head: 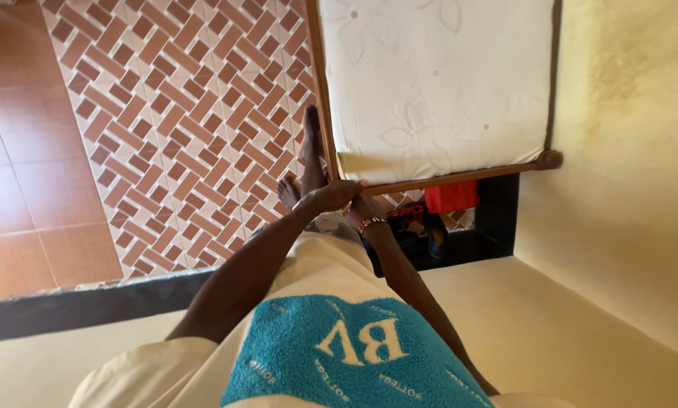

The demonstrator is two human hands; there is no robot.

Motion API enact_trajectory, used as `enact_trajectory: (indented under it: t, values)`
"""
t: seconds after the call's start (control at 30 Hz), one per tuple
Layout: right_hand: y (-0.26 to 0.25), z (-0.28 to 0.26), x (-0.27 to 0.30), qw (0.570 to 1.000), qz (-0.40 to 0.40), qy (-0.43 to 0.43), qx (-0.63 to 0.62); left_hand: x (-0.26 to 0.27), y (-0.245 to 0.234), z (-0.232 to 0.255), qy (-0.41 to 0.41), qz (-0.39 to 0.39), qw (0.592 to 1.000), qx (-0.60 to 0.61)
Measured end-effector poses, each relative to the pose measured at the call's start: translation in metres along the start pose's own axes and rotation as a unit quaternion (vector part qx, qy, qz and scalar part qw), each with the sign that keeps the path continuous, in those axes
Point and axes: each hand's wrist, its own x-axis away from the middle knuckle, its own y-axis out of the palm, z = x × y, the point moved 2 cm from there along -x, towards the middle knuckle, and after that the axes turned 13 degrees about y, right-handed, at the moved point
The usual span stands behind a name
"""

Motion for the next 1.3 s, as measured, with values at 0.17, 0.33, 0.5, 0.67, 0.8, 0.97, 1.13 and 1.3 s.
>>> enact_trajectory:
  t: [0.17,0.33,0.5,0.67,0.8,0.97,1.13,1.3]
  values:
    - [0.042,0.001,-0.041,0.999,-0.012,-0.043,0.002,0.007,-0.01,-0.013,-0.074,-0.036,0.995,-0.057]
    - [-0.004,-0.005,-0.005,0.999,-0.009,-0.044,0.008,-0.013,-0.018,-0.012,-0.125,-0.092,0.981,-0.117]
    - [0.057,0.034,-0.023,0.995,-0.037,0.045,0.086,0.002,0.01,-0.016,-0.095,-0.109,0.98,-0.134]
    - [-0.036,0.014,0.033,0.999,0.004,0.031,0.023,0.002,-0.006,0.021,-0.047,-0.001,0.999,-0.017]
    - [-0.061,0.011,0.036,0.995,0.099,-0.017,-0.014,-0.002,-0.037,0.068,-0.105,0.062,0.993,0.008]
    - [-0.1,-0.024,0.004,0.998,0.053,0.028,-0.015,-0.016,-0.076,0.043,-0.07,0.121,0.986,-0.088]
    - [-0.123,-0.059,-0.042,0.997,0.068,0.029,-0.031,-0.032,-0.121,0.056,-0.123,0.164,0.973,-0.106]
    - [-0.156,-0.105,-0.071,0.997,0.057,0.04,-0.031,-0.04,-0.17,0.058,-0.088,0.187,0.977,-0.056]
